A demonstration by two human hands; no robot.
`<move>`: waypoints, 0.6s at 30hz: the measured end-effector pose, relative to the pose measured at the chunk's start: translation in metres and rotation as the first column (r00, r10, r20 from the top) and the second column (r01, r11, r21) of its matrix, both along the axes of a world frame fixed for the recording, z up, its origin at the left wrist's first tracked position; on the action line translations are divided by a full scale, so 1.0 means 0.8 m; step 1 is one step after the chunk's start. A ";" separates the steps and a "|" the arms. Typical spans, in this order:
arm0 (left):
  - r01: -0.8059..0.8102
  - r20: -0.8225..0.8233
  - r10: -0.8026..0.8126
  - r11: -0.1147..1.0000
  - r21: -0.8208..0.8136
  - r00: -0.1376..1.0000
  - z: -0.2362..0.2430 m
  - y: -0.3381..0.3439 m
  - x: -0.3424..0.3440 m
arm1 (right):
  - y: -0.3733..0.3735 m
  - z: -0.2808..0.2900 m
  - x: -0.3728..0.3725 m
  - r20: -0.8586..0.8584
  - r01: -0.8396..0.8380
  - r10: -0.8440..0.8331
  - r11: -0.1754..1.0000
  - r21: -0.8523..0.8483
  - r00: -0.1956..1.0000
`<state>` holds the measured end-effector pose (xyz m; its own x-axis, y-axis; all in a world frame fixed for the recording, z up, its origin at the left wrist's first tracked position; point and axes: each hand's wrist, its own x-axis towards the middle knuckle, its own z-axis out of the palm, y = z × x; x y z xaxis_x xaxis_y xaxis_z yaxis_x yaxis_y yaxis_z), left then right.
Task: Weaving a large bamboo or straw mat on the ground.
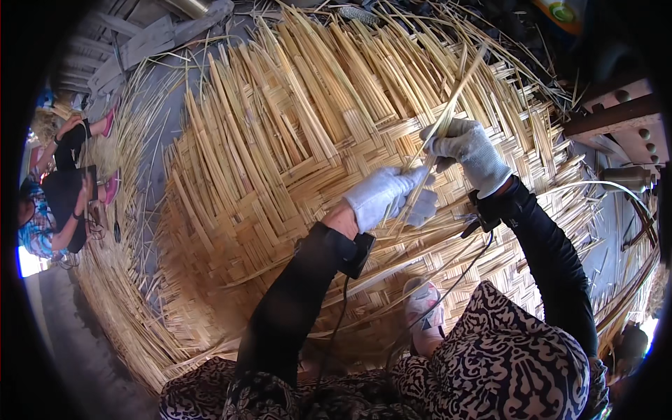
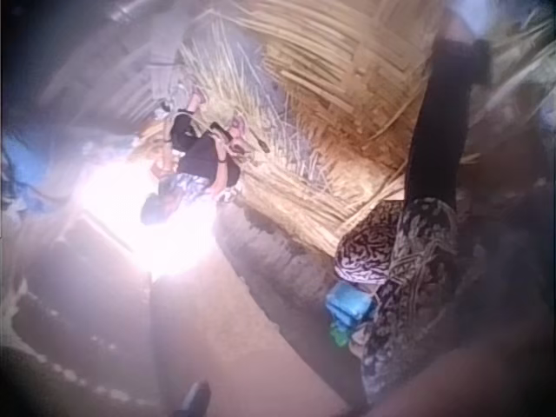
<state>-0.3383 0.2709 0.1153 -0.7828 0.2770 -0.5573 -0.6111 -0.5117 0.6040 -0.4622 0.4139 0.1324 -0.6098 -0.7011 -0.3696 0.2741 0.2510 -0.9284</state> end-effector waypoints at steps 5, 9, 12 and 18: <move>0.132 0.030 -0.130 0.989 -0.073 0.991 0.015 -0.001 0.001 | 0.002 0.001 0.011 0.182 0.068 -0.059 0.997 -0.044 0.982; 0.190 0.031 -0.191 0.981 0.028 0.981 0.007 -0.002 0.006 | 0.004 0.007 0.011 0.206 0.054 -0.043 0.997 -0.047 0.978; 0.252 -0.027 -0.251 0.966 0.055 0.968 0.005 0.003 0.003 | 0.011 -0.004 0.012 0.213 0.099 -0.081 0.992 -0.073 0.974; 0.286 0.119 -0.286 0.958 0.019 0.951 0.004 0.005 -0.001 | 0.008 0.008 0.018 0.091 0.035 -0.031 0.998 -0.049 0.995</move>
<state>-0.3389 0.2751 0.1186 -0.5986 0.4800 -0.6413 -0.7994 -0.3057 0.5172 -0.4482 0.4204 0.1385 -0.5986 -0.7004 -0.3887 0.3649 0.1935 -0.9107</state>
